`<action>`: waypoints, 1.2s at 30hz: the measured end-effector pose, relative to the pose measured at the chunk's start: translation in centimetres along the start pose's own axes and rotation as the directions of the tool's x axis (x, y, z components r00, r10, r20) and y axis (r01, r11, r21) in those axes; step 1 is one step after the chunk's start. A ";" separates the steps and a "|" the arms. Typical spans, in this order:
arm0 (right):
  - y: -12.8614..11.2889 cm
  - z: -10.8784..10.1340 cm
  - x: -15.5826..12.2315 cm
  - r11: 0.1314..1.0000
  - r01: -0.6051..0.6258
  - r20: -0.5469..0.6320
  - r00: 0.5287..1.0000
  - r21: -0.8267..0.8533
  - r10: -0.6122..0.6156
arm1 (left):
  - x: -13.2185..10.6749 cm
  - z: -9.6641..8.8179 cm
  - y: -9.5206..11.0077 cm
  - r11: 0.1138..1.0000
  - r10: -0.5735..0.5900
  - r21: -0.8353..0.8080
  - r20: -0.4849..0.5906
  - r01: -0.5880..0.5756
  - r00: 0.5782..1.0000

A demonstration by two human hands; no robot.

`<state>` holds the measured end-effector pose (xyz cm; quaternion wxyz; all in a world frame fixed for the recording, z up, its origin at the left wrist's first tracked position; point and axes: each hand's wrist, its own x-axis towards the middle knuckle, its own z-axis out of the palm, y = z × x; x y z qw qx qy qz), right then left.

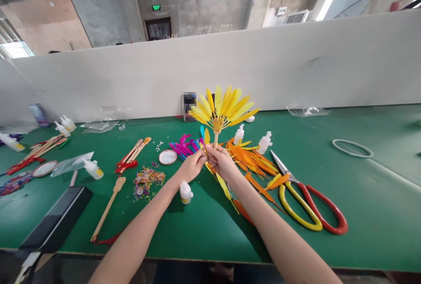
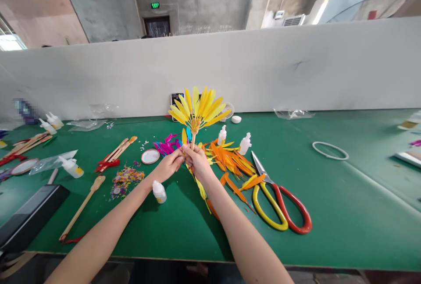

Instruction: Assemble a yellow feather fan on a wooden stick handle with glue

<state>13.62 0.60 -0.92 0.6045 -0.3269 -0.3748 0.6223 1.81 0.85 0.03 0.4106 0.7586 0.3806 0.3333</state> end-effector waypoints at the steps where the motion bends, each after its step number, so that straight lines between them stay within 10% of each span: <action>1: 0.1 0.0 0.0 1.000 0.005 0.000 1.000 -0.006 -0.005 | 0.0 -0.1 0.0 1.000 0.011 0.016 -0.012 -0.011 1.000; 8: 0.4 -0.1 0.2 1.000 0.012 -0.013 1.000 -0.010 -0.012 | 0.0 -0.1 0.2 0.995 0.014 0.100 -0.050 -0.009 0.999; 20: 0.0 -0.3 0.2 1.000 -0.008 0.000 1.000 0.024 0.008 | 0.5 0.3 -1.1 0.924 -0.147 -0.333 0.137 0.186 0.980; 36: 0.2 -0.1 0.1 0.998 0.002 -0.051 0.999 0.061 0.001 | 0.2 -0.2 -0.7 0.993 -0.028 -0.118 -0.091 0.017 0.995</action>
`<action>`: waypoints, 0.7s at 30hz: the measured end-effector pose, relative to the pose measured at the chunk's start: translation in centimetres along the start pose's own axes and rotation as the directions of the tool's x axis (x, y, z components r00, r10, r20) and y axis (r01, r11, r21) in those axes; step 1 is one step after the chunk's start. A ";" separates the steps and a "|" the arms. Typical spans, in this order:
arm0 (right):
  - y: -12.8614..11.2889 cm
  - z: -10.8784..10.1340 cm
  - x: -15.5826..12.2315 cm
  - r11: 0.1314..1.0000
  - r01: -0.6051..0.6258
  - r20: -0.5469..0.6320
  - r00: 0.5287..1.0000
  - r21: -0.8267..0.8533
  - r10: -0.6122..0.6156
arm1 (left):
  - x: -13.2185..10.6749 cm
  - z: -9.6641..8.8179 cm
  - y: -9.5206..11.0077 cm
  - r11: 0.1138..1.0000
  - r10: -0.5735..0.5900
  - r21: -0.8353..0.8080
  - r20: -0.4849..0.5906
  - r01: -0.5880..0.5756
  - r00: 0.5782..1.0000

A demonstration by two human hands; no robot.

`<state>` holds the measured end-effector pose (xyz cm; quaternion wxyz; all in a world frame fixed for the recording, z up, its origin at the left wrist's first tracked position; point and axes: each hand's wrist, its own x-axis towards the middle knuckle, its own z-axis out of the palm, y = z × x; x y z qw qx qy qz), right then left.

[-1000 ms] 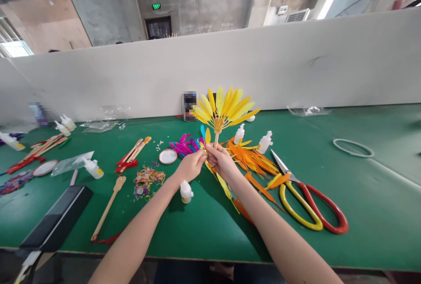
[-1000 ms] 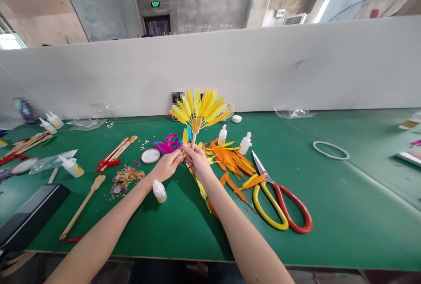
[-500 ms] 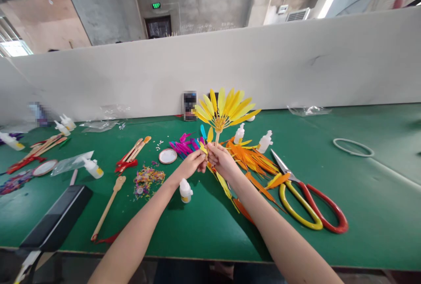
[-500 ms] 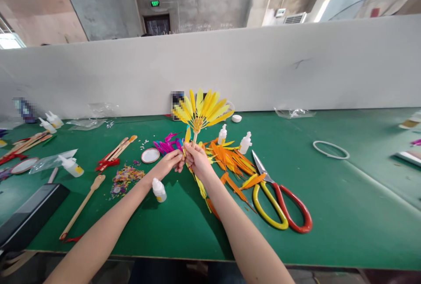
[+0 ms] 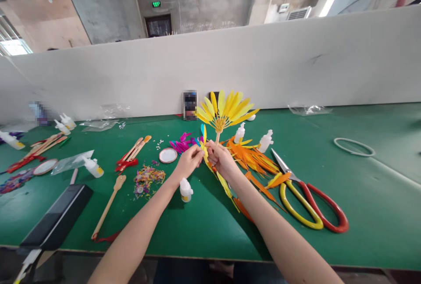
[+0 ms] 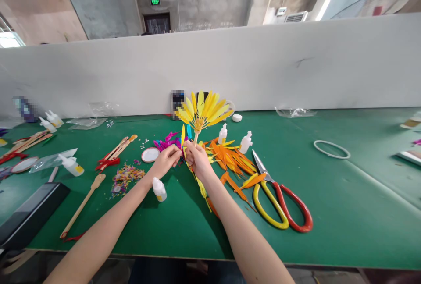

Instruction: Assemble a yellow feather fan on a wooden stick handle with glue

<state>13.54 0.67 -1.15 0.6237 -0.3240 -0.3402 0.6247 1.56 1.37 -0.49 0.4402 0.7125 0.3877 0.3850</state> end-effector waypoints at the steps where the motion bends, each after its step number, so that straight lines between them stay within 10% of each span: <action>1: 0.1 0.0 0.0 1.000 -0.005 0.001 1.000 0.001 0.005 | 0.0 0.0 0.0 1.000 0.009 0.018 -0.020 -0.008 1.000; 12: 0.6 0.2 -0.1 0.999 0.028 0.028 0.999 -0.021 -0.028 | 0.0 0.2 0.3 0.977 0.077 0.199 -0.018 -0.072 0.997; 21: 0.7 -0.1 0.1 1.000 0.005 0.046 0.999 0.018 -0.005 | 0.2 0.4 -0.4 0.994 -0.051 -0.088 0.069 0.057 0.996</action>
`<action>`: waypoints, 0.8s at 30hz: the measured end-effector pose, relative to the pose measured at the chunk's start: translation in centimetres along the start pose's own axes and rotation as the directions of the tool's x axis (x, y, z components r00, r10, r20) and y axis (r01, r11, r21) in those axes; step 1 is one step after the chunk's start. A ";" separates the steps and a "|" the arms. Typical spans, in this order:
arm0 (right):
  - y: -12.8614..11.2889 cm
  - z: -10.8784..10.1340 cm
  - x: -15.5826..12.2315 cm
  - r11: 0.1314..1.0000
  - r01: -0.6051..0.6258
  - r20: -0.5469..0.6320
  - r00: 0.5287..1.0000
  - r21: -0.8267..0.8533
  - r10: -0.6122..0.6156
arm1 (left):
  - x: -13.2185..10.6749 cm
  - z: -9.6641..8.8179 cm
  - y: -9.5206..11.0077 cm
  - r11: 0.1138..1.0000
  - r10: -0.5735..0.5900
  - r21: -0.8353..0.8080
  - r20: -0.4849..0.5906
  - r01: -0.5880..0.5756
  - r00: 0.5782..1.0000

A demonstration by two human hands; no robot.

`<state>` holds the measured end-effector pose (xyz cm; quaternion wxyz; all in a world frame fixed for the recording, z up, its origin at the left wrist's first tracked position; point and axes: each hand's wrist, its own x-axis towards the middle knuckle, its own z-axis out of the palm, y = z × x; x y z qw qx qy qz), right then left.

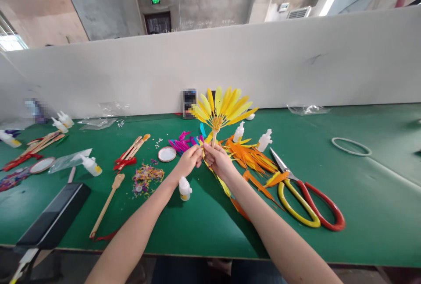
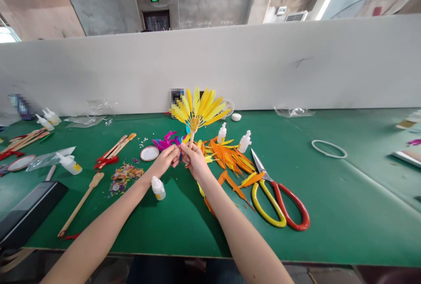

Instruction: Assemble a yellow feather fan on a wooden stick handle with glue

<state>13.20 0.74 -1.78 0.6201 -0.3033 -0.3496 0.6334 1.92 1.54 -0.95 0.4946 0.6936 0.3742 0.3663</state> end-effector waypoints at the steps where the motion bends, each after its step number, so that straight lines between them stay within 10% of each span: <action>1: 0.0 0.0 0.0 1.000 -0.002 -0.001 1.000 -0.006 0.002 | 0.0 0.0 0.0 1.000 -0.002 0.007 -0.003 0.003 1.000; 24: -0.5 -0.2 0.0 1.000 -0.017 -0.004 1.000 -0.021 0.017 | 0.1 -0.6 0.4 0.999 -0.005 -0.040 0.046 0.007 0.999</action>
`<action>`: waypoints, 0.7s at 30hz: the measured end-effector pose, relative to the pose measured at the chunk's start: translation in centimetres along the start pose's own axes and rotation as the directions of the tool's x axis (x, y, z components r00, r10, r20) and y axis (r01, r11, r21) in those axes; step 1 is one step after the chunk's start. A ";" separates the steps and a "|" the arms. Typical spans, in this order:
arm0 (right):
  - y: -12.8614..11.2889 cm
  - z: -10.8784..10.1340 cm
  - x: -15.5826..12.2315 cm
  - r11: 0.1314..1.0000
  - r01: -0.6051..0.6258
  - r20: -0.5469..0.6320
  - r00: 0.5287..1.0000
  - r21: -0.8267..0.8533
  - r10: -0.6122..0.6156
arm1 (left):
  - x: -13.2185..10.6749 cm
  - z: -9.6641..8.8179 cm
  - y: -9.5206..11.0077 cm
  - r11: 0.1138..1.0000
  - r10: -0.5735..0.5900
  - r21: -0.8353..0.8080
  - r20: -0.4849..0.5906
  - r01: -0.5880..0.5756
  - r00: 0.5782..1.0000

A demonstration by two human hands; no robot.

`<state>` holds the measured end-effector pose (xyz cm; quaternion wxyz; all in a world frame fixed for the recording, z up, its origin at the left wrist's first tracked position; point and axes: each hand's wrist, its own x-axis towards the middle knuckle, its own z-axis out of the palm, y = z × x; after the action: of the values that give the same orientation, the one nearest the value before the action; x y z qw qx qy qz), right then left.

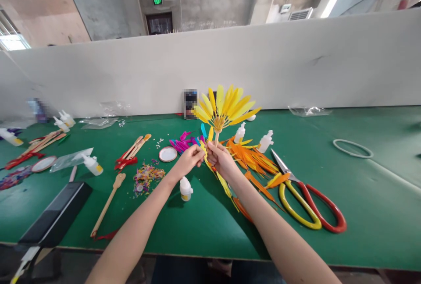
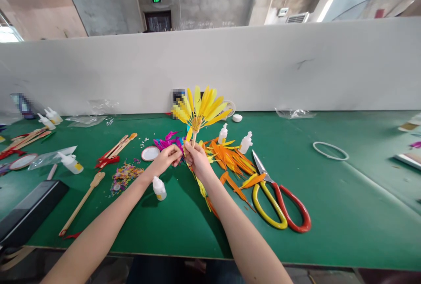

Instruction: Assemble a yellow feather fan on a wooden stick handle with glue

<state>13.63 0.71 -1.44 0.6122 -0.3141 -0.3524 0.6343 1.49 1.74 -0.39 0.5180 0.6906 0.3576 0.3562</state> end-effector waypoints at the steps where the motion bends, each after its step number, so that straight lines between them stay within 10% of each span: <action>1: 0.1 0.1 0.0 1.000 0.001 0.004 1.000 -0.007 -0.001 | 0.0 -0.1 0.0 1.000 -0.002 -0.010 -0.007 0.002 1.000; 21: 1.0 -0.3 0.2 0.998 0.041 0.044 0.998 -0.047 -0.039 | -0.3 0.0 0.4 0.995 0.035 0.097 -0.056 -0.030 0.998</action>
<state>13.31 0.91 -2.45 0.6094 -0.3076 -0.3868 0.6201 1.39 1.39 -0.04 0.4679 0.7098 0.3777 0.3670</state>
